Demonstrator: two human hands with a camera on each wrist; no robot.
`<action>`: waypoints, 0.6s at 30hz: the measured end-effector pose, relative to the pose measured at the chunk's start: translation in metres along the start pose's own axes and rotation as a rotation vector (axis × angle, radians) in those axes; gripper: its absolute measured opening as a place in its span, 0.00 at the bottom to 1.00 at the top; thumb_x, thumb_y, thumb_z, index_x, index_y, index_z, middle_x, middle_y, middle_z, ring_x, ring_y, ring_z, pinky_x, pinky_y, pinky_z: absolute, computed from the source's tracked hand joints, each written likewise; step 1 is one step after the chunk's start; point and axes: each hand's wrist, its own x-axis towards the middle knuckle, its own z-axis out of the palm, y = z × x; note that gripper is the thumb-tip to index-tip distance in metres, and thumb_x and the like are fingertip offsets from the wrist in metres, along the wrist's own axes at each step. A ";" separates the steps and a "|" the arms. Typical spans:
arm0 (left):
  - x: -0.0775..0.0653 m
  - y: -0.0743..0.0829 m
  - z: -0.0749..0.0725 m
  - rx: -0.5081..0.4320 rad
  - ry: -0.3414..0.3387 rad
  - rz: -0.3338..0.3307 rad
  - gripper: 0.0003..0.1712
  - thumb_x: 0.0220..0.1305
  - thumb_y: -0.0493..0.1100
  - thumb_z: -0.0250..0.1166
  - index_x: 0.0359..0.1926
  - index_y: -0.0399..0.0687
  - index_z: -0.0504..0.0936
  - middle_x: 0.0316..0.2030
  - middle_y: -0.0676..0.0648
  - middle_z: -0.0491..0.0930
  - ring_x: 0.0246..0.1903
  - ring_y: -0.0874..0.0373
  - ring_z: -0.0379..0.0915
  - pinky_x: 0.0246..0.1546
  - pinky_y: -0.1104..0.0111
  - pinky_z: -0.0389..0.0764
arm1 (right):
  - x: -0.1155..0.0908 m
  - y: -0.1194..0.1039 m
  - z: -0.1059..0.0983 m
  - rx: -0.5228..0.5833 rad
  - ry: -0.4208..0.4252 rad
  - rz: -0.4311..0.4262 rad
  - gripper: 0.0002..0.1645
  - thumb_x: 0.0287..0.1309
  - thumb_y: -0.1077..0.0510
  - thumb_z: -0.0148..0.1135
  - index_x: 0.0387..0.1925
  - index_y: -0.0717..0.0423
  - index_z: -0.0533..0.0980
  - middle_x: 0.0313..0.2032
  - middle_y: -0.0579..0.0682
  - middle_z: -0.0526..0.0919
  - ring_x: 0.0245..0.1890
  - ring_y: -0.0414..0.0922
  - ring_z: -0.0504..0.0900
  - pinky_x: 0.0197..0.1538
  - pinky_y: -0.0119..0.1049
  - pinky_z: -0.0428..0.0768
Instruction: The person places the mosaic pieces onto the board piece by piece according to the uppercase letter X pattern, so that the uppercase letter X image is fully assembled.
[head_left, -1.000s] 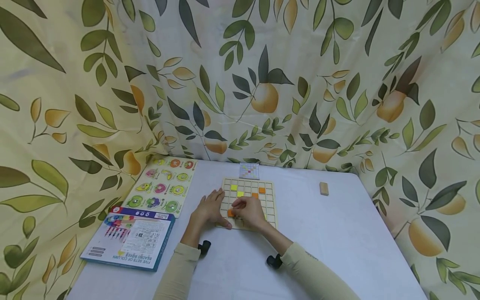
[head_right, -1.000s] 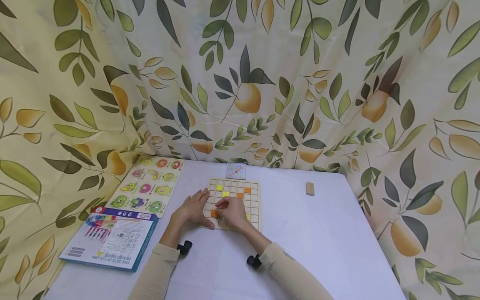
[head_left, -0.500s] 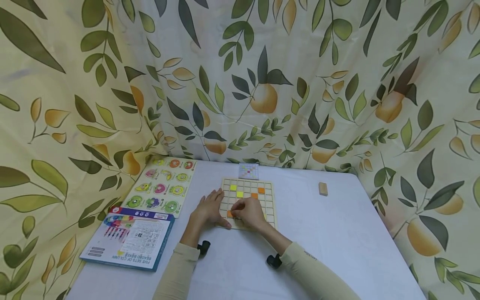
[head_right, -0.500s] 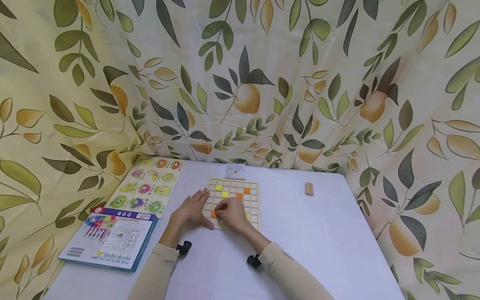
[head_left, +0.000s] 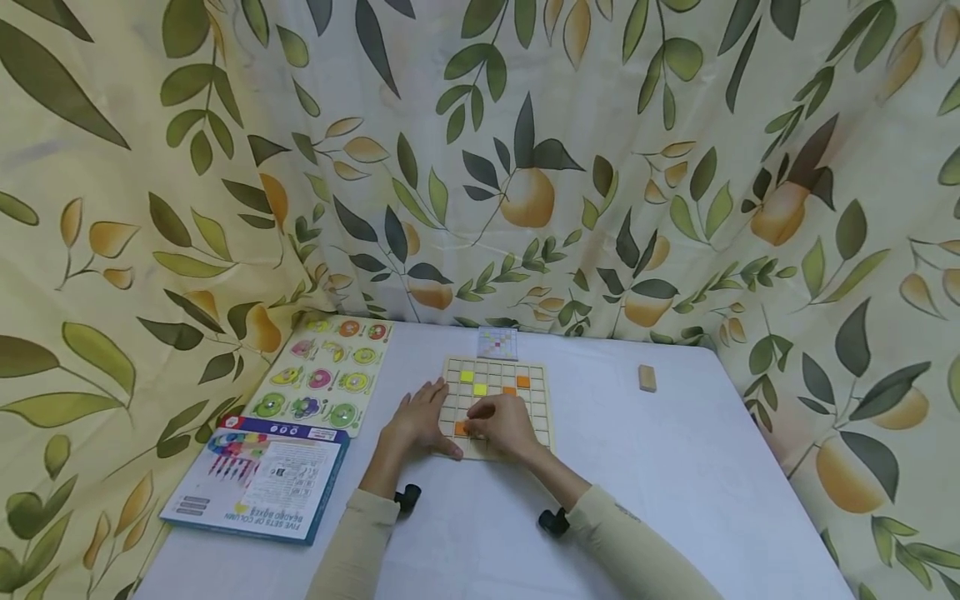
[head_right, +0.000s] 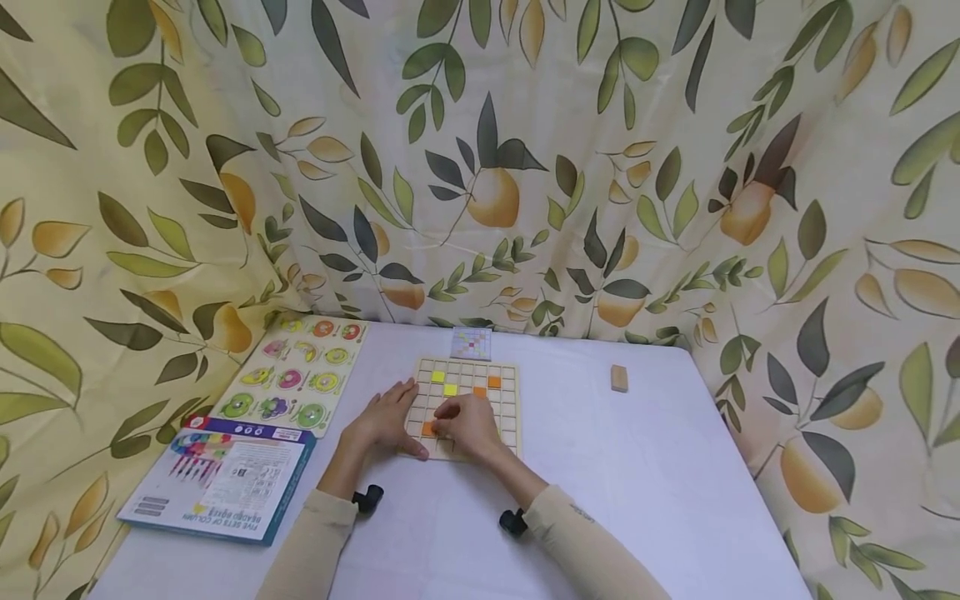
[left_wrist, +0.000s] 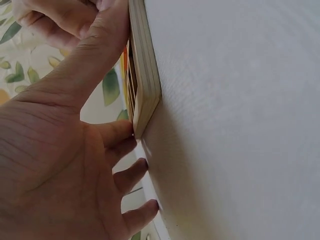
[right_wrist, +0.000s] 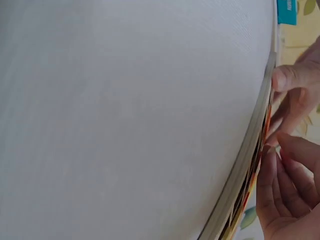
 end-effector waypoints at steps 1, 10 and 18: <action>-0.001 0.000 -0.001 -0.003 0.005 0.000 0.78 0.38 0.68 0.85 0.83 0.45 0.52 0.83 0.44 0.46 0.82 0.46 0.38 0.80 0.44 0.43 | 0.000 0.000 -0.001 0.003 0.006 0.010 0.03 0.57 0.59 0.78 0.34 0.51 0.90 0.30 0.39 0.90 0.31 0.34 0.86 0.40 0.34 0.86; -0.010 0.000 -0.009 0.012 0.018 0.004 0.74 0.44 0.69 0.83 0.82 0.43 0.54 0.83 0.43 0.49 0.82 0.44 0.42 0.79 0.43 0.47 | -0.002 0.009 -0.022 0.053 0.088 0.057 0.04 0.58 0.57 0.78 0.35 0.51 0.90 0.32 0.40 0.90 0.32 0.37 0.87 0.42 0.37 0.86; -0.008 -0.004 -0.012 -0.070 0.086 0.000 0.65 0.52 0.68 0.79 0.80 0.41 0.60 0.78 0.39 0.60 0.78 0.42 0.55 0.77 0.45 0.59 | -0.005 0.022 -0.045 -0.002 0.185 0.124 0.04 0.62 0.53 0.76 0.35 0.49 0.90 0.30 0.40 0.89 0.32 0.38 0.86 0.39 0.38 0.84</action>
